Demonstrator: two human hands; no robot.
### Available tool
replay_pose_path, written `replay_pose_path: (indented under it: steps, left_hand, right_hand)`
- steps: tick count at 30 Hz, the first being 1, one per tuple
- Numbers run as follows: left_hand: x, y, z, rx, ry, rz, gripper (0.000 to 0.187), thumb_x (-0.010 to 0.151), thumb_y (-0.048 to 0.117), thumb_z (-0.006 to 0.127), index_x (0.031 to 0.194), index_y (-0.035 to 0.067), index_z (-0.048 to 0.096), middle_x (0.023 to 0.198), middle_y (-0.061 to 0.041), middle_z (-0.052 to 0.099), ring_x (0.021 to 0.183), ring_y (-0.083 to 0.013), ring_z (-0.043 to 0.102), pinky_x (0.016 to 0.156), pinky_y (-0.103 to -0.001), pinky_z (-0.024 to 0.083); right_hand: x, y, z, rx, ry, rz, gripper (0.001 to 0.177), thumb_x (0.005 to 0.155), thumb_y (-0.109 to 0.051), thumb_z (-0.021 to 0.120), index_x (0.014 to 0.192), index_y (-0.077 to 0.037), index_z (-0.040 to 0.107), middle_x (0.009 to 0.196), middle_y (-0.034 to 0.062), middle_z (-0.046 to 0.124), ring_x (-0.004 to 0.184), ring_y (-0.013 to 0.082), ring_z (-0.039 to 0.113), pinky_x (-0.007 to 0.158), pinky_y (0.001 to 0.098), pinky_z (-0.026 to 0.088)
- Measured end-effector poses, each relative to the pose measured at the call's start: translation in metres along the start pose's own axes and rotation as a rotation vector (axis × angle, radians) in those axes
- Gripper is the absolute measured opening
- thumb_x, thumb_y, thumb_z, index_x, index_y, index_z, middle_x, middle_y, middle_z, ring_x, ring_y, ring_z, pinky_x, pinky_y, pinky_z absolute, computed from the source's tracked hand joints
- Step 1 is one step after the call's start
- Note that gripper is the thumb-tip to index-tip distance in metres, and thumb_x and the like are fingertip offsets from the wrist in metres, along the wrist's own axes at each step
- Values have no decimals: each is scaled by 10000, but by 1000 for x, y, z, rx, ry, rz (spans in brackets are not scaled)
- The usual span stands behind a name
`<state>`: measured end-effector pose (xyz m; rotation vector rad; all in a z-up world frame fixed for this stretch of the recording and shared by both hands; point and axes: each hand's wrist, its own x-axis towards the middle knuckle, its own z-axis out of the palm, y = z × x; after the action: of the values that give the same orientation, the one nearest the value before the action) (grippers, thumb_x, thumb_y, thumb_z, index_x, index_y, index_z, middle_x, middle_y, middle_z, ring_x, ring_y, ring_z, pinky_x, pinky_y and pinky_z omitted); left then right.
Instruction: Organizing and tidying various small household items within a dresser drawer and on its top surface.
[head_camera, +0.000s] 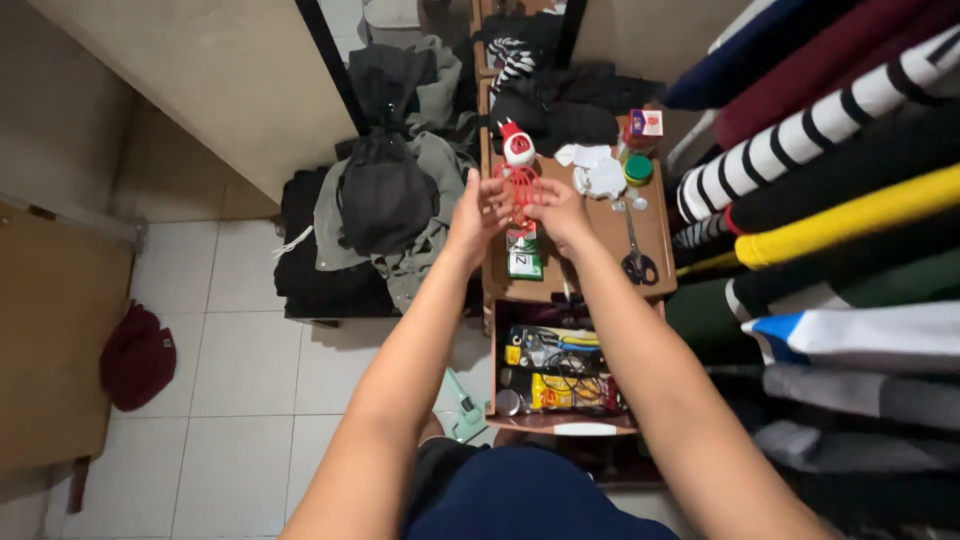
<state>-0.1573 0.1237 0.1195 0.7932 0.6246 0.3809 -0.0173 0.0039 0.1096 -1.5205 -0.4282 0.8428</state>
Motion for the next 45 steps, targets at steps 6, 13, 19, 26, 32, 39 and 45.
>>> replay_pose_path:
  steps: [6, 13, 19, 26, 32, 39, 45]
  left_hand:
    - [-31, -10, -1, 217, 16, 161, 286, 998, 282, 677, 1081, 14, 621, 917, -93, 642, 619, -152, 578, 508, -269, 442]
    - [-87, -19, 16, 343, -194, 199, 479, 781, 68, 757, 1212, 169, 573, 998, -5, 699, 732, -86, 645, 574, -232, 522]
    - [-85, -90, -17, 860, -687, 113, 371, 779, 20, 791, 1138, 11, 700, 1043, -114, 771, 939, -190, 725, 832, -338, 592]
    - [-115, -116, -3, 1495, -696, 85, 504, 688, 252, 799, 1158, 92, 719, 1030, -195, 744, 954, -352, 723, 834, -430, 571]
    - [-99, -160, -26, 1656, -744, 86, 453, 778, 346, 719, 1153, 92, 716, 1036, -231, 729, 983, -418, 694, 869, -478, 557]
    - [-110, -138, -16, 1612, -782, 102, 482, 763, 431, 750, 1093, 83, 703, 1043, -228, 715, 989, -434, 671, 863, -491, 543]
    - [-94, -117, 10, 1433, -921, -242, 329, 764, 236, 662, 1039, 87, 764, 921, -167, 814, 823, -295, 803, 757, -418, 634]
  right_hand:
    - [-60, -38, -30, 228, -146, 17, 578, 869, 118, 653, 1423, 15, 523, 1121, 132, 724, 942, 192, 713, 820, 343, 608]
    - [-125, -17, -66, -86, -393, 100, 571, 870, 80, 650, 1421, -47, 568, 1084, 78, 723, 915, 143, 689, 819, 294, 579]
    - [-155, 23, -82, -506, -556, 192, 464, 852, -15, 740, 1313, -40, 694, 1096, 51, 753, 934, 106, 655, 846, 289, 544]
    - [-156, 83, -82, -715, -604, 100, 410, 881, -71, 728, 1289, -94, 699, 1119, 59, 788, 983, 117, 677, 923, 304, 531]
    - [-156, 111, -74, -766, -543, 75, 445, 849, -34, 701, 1282, -134, 716, 1155, 85, 783, 1029, 161, 712, 957, 315, 538]
    - [-150, 131, -84, -798, -479, -27, 432, 848, -83, 734, 1276, -120, 688, 1231, 115, 738, 1127, 215, 705, 995, 346, 522]
    - [-160, 74, -93, -955, -494, -39, 300, 853, -142, 733, 1149, -99, 758, 1085, 129, 766, 994, 230, 729, 908, 356, 553]
